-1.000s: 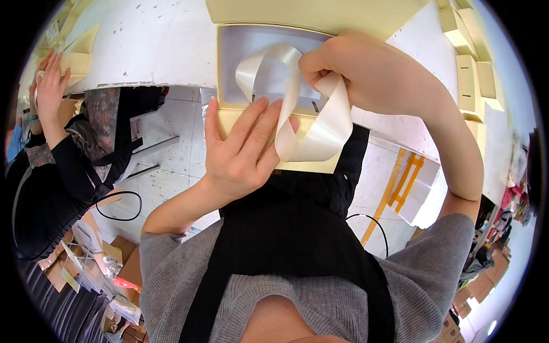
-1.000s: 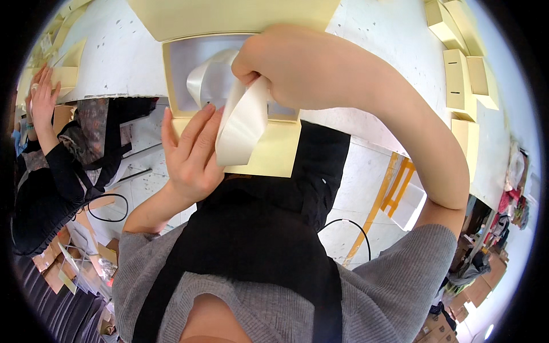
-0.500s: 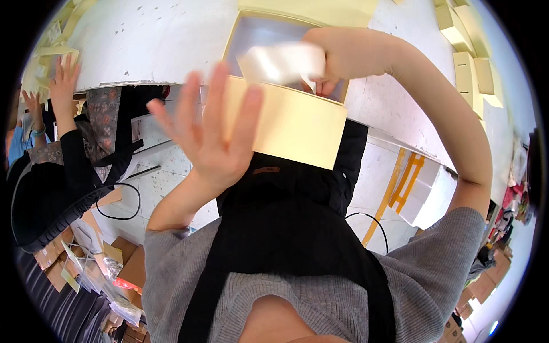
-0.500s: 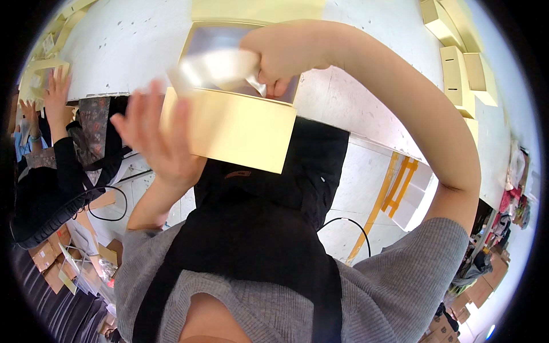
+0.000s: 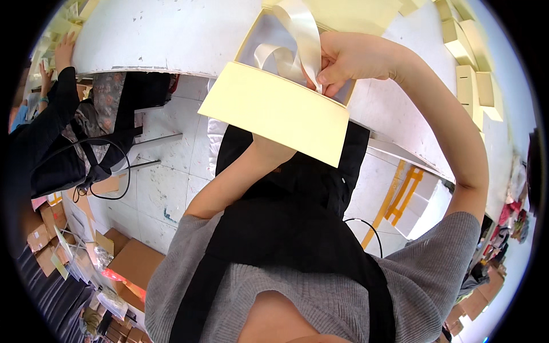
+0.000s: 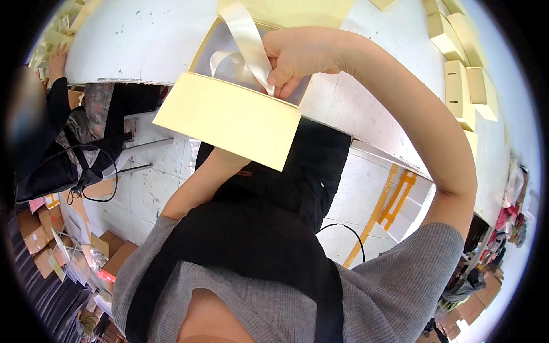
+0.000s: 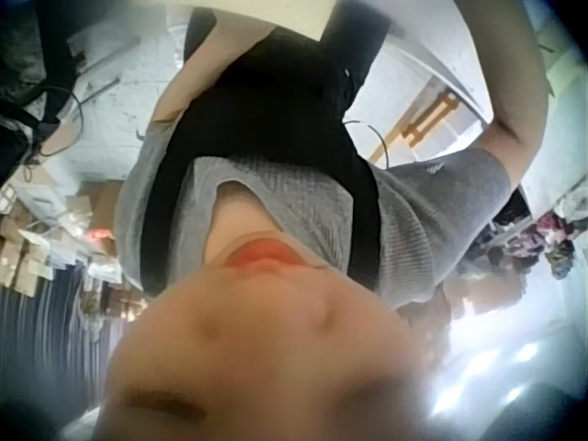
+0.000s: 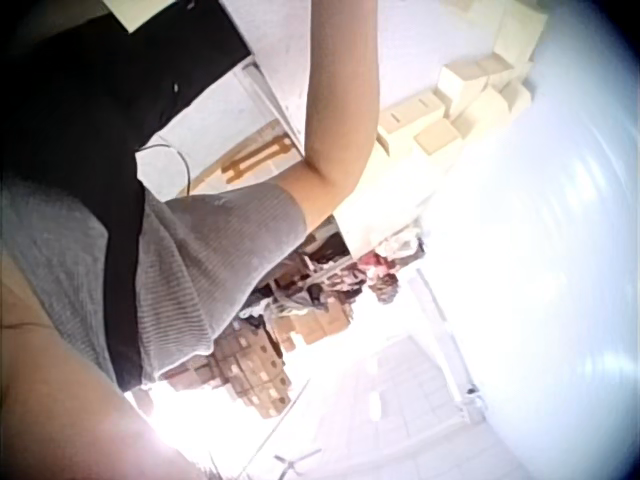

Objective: The person assembles small yellow boxes by folding flaps and inserting white ribbons through slots. They repeatedly open and close the boxes to adjust the ribbon placement and then set the finished boxes aside on the table.

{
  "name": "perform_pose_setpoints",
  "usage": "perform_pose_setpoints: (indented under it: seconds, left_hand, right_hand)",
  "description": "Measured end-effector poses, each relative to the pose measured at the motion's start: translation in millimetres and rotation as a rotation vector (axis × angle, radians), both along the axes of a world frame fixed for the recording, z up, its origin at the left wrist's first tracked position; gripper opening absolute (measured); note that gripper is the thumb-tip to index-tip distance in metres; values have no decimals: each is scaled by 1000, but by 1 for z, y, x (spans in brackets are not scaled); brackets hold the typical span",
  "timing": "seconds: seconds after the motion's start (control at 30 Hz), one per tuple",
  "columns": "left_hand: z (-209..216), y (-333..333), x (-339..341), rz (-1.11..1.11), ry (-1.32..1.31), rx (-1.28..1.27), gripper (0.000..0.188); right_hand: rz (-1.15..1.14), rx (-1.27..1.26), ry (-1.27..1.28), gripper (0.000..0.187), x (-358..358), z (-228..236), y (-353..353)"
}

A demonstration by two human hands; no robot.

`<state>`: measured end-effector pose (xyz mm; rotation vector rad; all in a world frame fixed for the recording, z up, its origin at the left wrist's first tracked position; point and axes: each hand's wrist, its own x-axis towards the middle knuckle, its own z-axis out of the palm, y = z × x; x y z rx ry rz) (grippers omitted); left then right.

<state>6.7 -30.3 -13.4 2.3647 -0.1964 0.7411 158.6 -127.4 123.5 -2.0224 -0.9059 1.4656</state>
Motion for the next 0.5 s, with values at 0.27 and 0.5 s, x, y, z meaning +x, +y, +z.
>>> perform_pose_setpoints:
  seconds: [0.27,0.5]
  left_hand:
    - [-19,138,-104,125,169,249,22]
    - [-41,143,-163,292,319,176,49]
  right_hand:
    - [450,329,-1024,56,-29,8,-66]
    - [430,762,-1090,17,-9,-45,25]
